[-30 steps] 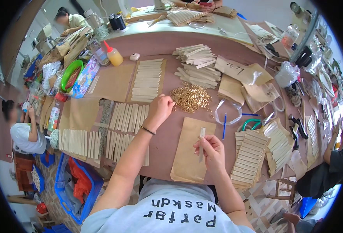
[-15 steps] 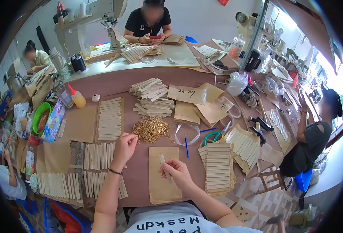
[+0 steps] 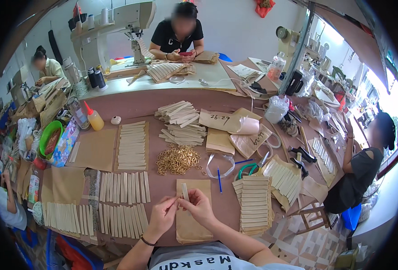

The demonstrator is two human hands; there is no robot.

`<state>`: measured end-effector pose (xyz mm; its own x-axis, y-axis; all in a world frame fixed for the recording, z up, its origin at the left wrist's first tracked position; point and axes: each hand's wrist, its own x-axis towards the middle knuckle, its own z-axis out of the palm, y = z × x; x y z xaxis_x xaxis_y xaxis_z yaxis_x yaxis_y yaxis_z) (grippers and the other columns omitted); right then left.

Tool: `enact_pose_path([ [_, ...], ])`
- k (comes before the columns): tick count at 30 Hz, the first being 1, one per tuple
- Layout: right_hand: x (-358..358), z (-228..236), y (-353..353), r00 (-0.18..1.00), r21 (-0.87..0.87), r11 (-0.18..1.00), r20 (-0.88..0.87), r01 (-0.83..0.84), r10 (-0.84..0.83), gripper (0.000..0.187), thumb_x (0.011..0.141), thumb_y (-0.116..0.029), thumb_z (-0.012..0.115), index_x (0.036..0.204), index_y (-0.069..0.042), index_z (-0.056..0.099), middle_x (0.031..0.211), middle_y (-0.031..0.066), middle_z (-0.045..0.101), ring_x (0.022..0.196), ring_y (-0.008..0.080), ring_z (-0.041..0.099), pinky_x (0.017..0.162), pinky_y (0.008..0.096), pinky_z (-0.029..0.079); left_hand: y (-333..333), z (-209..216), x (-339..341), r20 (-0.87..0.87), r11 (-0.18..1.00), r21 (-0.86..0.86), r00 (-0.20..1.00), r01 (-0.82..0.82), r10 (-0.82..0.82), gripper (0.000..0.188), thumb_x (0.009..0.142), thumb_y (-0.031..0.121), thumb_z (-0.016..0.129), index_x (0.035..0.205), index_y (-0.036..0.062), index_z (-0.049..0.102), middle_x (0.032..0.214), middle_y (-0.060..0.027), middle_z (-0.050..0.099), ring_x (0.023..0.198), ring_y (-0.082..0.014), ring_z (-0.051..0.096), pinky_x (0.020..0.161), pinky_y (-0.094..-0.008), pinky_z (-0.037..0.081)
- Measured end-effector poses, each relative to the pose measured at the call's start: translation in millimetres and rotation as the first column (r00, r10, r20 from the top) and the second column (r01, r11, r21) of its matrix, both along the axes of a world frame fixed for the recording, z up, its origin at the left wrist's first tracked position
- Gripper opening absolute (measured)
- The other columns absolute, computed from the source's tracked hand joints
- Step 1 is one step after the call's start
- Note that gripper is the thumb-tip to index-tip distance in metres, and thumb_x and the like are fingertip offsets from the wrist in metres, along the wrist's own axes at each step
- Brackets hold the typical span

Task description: The person assembles small craft kits by placing thin wooden sticks into brown paper envelopes. They pick up sticks from a pile, insert them into the envelopes, and occasionally use a blue pen to mark the packages. The process is repetitive, involving handling individual sticks and envelopes one at a time.

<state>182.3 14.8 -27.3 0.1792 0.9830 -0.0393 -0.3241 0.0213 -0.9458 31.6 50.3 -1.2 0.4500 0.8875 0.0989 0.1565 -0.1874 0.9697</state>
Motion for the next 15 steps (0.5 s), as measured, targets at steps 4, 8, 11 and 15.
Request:
enact_pose_path([
  [4, -2, 1, -1, 1.000, 0.024, 1.000, 0.019, 0.021, -0.021, 0.021, 0.090, -0.010, 0.069, 0.105, -0.003, 0.055, 0.092, 0.0023, 0.066, 0.081, 0.0069, 0.062, 0.066, 0.0209, 0.049, -3, 1, -2, 0.051, 1.000, 0.009, 0.999, -0.010, 0.009, 0.021, 0.093, 0.002, 0.058, 0.111, -0.0054, 0.066, 0.093, -0.0071, 0.063, 0.078, -0.0103, 0.063, 0.067, -0.0216, 0.050],
  [8, -1, 1, -5, 0.995, 0.057, 0.998, 0.103, -0.004, -0.002, 0.019, 0.090, -0.007, 0.067, 0.105, -0.003, 0.056, 0.094, 0.0026, 0.065, 0.082, 0.0062, 0.061, 0.066, 0.0212, 0.050, -4, -3, -6, 0.133, 0.993, -0.115, 0.990, -0.022, 0.038, 0.020, 0.089, 0.000, 0.063, 0.108, -0.0045, 0.068, 0.093, -0.0069, 0.065, 0.079, -0.0112, 0.064, 0.069, -0.0218, 0.051],
  [11, -2, -1, -7, 0.990, 0.076, 0.997, 0.143, -0.019, 0.008, 0.019, 0.091, -0.005, 0.066, 0.106, -0.002, 0.056, 0.094, 0.0032, 0.064, 0.082, 0.0069, 0.061, 0.067, 0.0221, 0.050, -4, -3, -11, 0.231, 0.956, -0.294, 0.972, 0.017, 0.054, 0.015, 0.088, -0.002, 0.064, 0.102, -0.0046, 0.069, 0.091, -0.0072, 0.068, 0.079, -0.0121, 0.066, 0.072, -0.0227, 0.054],
  [15, -7, 10, -12, 0.992, 0.074, 0.997, 0.122, -0.034, 0.024, 0.018, 0.091, -0.004, 0.065, 0.106, 0.000, 0.056, 0.094, 0.0044, 0.065, 0.082, 0.0088, 0.063, 0.070, 0.0242, 0.052, -5, 3, -13, 0.270, 0.926, -0.376, 0.961, 0.041, 0.067, 0.010, 0.089, -0.002, 0.063, 0.097, -0.0048, 0.069, 0.087, -0.0094, 0.071, 0.077, -0.0135, 0.068, 0.073, -0.0253, 0.057],
])
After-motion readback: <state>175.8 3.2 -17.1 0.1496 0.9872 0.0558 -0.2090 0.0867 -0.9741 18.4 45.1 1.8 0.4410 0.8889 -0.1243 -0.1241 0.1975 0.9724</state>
